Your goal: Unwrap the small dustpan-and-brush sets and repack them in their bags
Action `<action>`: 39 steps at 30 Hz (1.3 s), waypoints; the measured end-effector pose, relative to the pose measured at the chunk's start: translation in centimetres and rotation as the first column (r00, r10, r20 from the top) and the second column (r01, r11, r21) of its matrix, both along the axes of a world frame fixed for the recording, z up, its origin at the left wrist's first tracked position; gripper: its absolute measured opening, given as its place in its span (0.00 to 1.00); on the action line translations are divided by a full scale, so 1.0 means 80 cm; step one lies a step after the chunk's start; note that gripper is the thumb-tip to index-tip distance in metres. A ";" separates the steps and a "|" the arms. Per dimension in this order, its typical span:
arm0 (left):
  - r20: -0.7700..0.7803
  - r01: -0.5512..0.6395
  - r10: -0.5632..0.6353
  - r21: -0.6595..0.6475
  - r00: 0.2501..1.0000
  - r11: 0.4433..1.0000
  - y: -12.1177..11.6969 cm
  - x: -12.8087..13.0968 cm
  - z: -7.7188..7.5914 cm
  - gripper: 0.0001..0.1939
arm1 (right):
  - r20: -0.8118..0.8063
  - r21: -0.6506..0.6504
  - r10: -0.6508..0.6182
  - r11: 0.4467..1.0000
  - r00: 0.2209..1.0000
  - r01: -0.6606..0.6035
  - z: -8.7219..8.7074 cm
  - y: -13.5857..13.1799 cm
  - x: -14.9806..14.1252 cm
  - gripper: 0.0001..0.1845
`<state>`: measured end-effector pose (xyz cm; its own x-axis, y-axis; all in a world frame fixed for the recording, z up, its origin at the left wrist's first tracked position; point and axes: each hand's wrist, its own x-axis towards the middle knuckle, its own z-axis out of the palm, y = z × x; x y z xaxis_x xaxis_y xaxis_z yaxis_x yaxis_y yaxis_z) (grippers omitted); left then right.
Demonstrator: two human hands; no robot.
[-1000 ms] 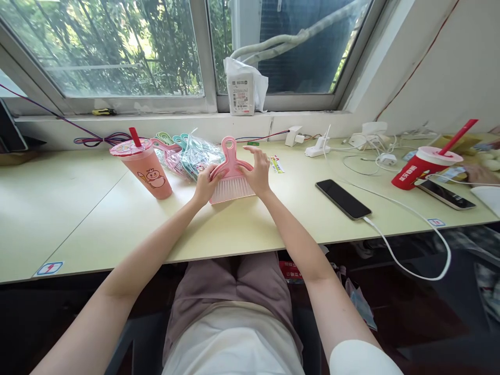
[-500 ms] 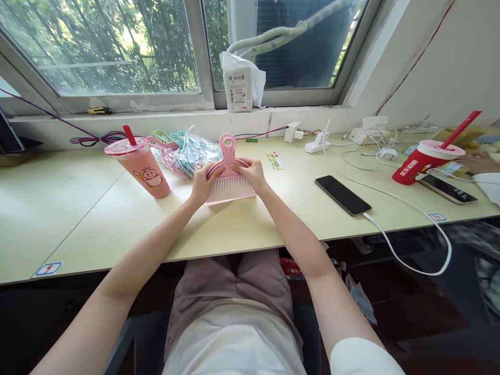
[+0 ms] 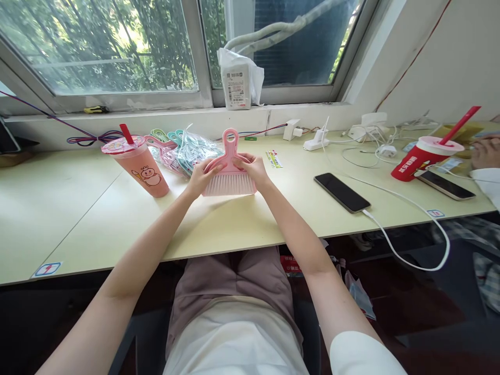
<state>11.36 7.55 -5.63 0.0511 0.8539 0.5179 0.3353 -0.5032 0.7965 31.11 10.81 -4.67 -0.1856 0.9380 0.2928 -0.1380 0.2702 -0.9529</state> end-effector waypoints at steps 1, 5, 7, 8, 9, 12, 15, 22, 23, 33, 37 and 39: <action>0.026 0.054 -0.053 -0.025 0.998 0.998 0.005 -0.003 -0.002 0.23 | 0.007 0.008 -0.003 1.000 1.000 0.003 -0.002 0.007 0.006 0.37; 0.172 0.063 -0.049 -0.078 0.984 0.995 0.018 -0.008 -0.020 0.25 | 0.143 0.061 -0.049 0.997 0.989 0.040 -0.015 0.046 0.040 0.39; 0.256 0.041 -0.012 -0.107 0.967 0.993 0.022 -0.009 -0.027 0.23 | 0.319 0.079 -0.223 0.975 0.921 0.209 -0.028 0.066 0.060 0.35; 0.299 0.038 0.001 -0.124 0.954 0.992 0.022 -0.009 -0.029 0.23 | 0.443 0.099 -0.339 0.939 0.830 0.331 -0.037 0.074 0.069 0.32; 0.341 0.031 0.019 -0.142 0.940 0.989 0.023 -0.009 -0.030 0.23 | 0.575 0.135 -0.430 0.889 0.696 0.438 -0.046 0.080 0.076 0.29; 0.455 0.025 0.060 -0.178 0.888 0.984 0.023 -0.010 -0.026 0.26 | 0.842 0.214 -0.426 0.826 0.330 0.521 -0.072 0.090 0.090 0.30; 0.554 0.071 0.042 -0.182 0.832 0.981 0.023 -0.010 -0.021 0.31 | 0.902 0.235 -0.372 0.849 0.220 0.474 -0.084 0.093 0.092 0.25; 0.604 0.010 0.086 -0.153 0.792 0.988 0.030 -0.013 -0.023 0.33 | 0.875 0.263 -0.435 0.793 0.210 0.550 -0.077 0.095 0.099 0.15; 0.601 -0.005 0.095 -0.150 0.794 0.989 0.032 -0.015 -0.024 0.34 | 0.871 0.262 -0.446 0.776 0.205 0.573 -0.076 0.095 0.101 0.14; 0.578 -0.074 0.145 -0.144 0.803 0.987 0.035 -0.022 -0.027 0.31 | 0.882 0.104 -0.370 0.757 0.291 0.645 -0.070 0.106 0.116 0.15; 0.568 -0.059 0.127 -0.137 0.813 0.989 0.033 -0.022 -0.024 0.31 | 0.870 0.147 -0.412 0.743 0.273 0.653 -0.075 0.108 0.115 0.13; 0.567 -0.052 0.119 -0.132 0.815 0.990 0.033 -0.022 -0.024 0.31 | 0.859 0.152 -0.423 0.749 0.288 0.645 -0.080 0.111 0.116 0.12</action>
